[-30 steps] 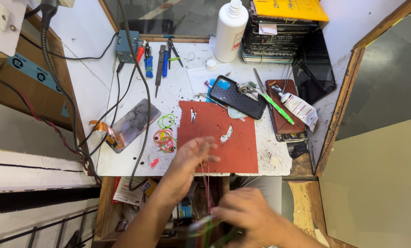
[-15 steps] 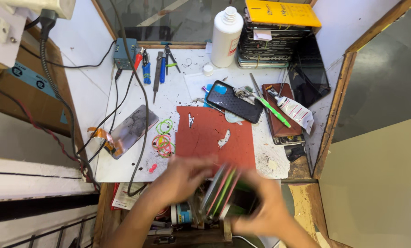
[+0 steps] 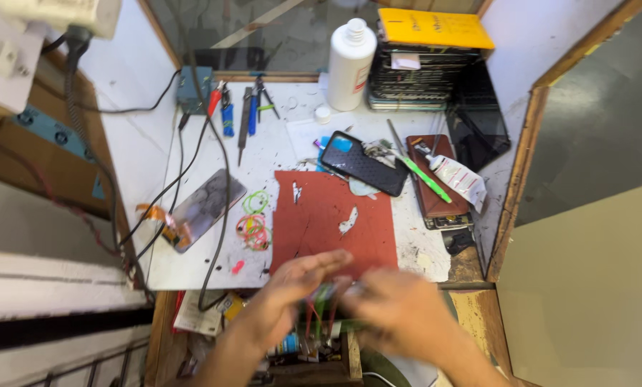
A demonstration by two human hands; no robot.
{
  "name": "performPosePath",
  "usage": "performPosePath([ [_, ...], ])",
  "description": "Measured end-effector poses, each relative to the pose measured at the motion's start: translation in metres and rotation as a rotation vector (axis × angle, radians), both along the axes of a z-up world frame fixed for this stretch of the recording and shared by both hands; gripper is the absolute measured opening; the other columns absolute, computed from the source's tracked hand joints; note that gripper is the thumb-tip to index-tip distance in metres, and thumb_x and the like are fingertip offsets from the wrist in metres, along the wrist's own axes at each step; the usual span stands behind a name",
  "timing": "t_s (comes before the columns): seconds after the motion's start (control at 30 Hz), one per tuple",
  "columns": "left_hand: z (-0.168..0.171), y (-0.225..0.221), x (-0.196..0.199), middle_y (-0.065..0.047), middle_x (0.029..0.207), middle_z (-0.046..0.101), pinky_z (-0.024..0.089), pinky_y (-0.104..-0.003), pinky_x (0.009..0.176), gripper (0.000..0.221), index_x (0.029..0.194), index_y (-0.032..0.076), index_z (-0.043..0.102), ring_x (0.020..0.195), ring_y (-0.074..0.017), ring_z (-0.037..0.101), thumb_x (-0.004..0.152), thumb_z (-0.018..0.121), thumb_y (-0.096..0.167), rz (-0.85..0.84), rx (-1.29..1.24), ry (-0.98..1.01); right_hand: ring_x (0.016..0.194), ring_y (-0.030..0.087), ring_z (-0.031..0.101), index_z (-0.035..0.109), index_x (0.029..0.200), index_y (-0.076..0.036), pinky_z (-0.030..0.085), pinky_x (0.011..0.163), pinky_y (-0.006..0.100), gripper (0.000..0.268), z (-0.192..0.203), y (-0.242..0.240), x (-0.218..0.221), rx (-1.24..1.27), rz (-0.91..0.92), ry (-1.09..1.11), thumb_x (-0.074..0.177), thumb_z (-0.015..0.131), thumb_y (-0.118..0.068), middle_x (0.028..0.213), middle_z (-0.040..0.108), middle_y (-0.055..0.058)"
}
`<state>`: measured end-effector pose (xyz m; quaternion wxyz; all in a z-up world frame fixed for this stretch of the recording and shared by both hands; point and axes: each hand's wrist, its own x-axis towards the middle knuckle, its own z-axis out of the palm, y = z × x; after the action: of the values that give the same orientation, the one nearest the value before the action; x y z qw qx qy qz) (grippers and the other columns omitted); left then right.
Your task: The person applies adhesive from a tube and a larger bottle to a mobile phone screen and frame, then wraps several rubber bands around the assembled device.
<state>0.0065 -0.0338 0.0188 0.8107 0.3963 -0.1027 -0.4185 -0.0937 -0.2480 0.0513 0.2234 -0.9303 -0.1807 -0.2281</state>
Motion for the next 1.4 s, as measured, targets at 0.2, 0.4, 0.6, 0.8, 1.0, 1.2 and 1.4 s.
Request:
performPosePath([
  [0.2,-0.043,-0.001,0.003,-0.023,0.111,0.067,0.049,-0.044,0.080,0.052,0.137,-0.016,0.063,0.089,-0.0288,0.059,0.106,0.061,0.026,-0.426,0.375,0.110,0.077,0.032,0.070,0.063,0.112,-0.014,0.056,0.067,0.041,0.073,0.010,0.018,-0.009,0.117,0.011,0.297,0.048,0.094,-0.032,0.091,0.069,0.009],
  [0.4,-0.023,-0.003,-0.024,-0.023,0.107,0.076,0.054,-0.040,0.088,0.049,0.136,-0.014,0.059,0.094,-0.0274,0.071,0.101,0.059,0.020,0.171,-0.345,0.116,0.095,0.025,0.078,0.046,0.134,-0.010,0.060,0.083,0.035,0.092,0.010,0.034,-0.002,0.727,-0.396,0.596,0.053,0.088,-0.020,0.107,0.076,0.013],
  [0.6,0.005,0.004,-0.020,-0.020,0.110,0.073,0.058,-0.040,0.092,0.059,0.131,-0.010,0.061,0.102,-0.0315,0.073,0.078,0.077,0.007,0.578,0.471,-1.340,0.088,0.019,0.077,0.043,0.144,-0.016,0.060,0.079,0.032,0.102,0.013,0.042,0.003,0.729,-0.473,0.718,0.053,0.088,-0.019,0.100,0.078,0.011],
  [0.8,0.002,0.007,-0.017,-0.020,0.104,0.074,0.062,-0.040,0.085,0.052,0.127,-0.009,0.062,0.094,-0.0321,0.076,0.085,0.080,0.014,0.625,0.505,-1.509,0.087,0.018,0.079,0.045,0.136,-0.012,0.062,0.078,0.032,0.089,0.011,0.047,0.001,0.780,-0.435,0.722,0.057,0.084,-0.019,0.100,0.080,0.011],
  [1.0,0.000,0.021,-0.008,-0.013,0.100,0.075,0.060,-0.032,0.084,0.038,0.115,-0.002,0.068,0.093,-0.0226,0.077,0.088,0.071,0.025,0.593,0.409,-1.286,0.085,0.034,0.074,0.042,0.144,-0.011,0.059,0.074,0.040,0.107,0.006,0.034,-0.002,0.410,-0.379,0.586,0.050,0.091,-0.022,0.107,0.073,0.018],
  [1.2,-0.004,0.020,0.010,0.002,0.071,0.047,0.035,-0.027,0.058,0.032,0.099,0.005,0.060,0.066,-0.0075,0.041,0.104,0.050,0.034,-0.143,0.299,-0.667,0.089,0.039,0.070,0.042,0.141,-0.007,0.056,0.073,0.046,0.110,0.004,0.033,-0.007,0.053,0.103,0.298,0.047,0.093,-0.027,0.103,0.070,0.016],
  [1.4,-0.018,0.015,0.007,0.002,0.072,0.041,0.036,-0.029,0.062,0.043,0.083,0.003,0.052,0.069,-0.0093,0.037,0.114,0.042,0.031,-0.246,0.187,-0.674,0.084,0.038,0.068,0.039,0.136,-0.006,0.054,0.069,0.046,0.108,0.000,0.034,-0.007,0.071,0.125,0.439,0.046,0.096,-0.027,0.104,0.070,0.015],
])
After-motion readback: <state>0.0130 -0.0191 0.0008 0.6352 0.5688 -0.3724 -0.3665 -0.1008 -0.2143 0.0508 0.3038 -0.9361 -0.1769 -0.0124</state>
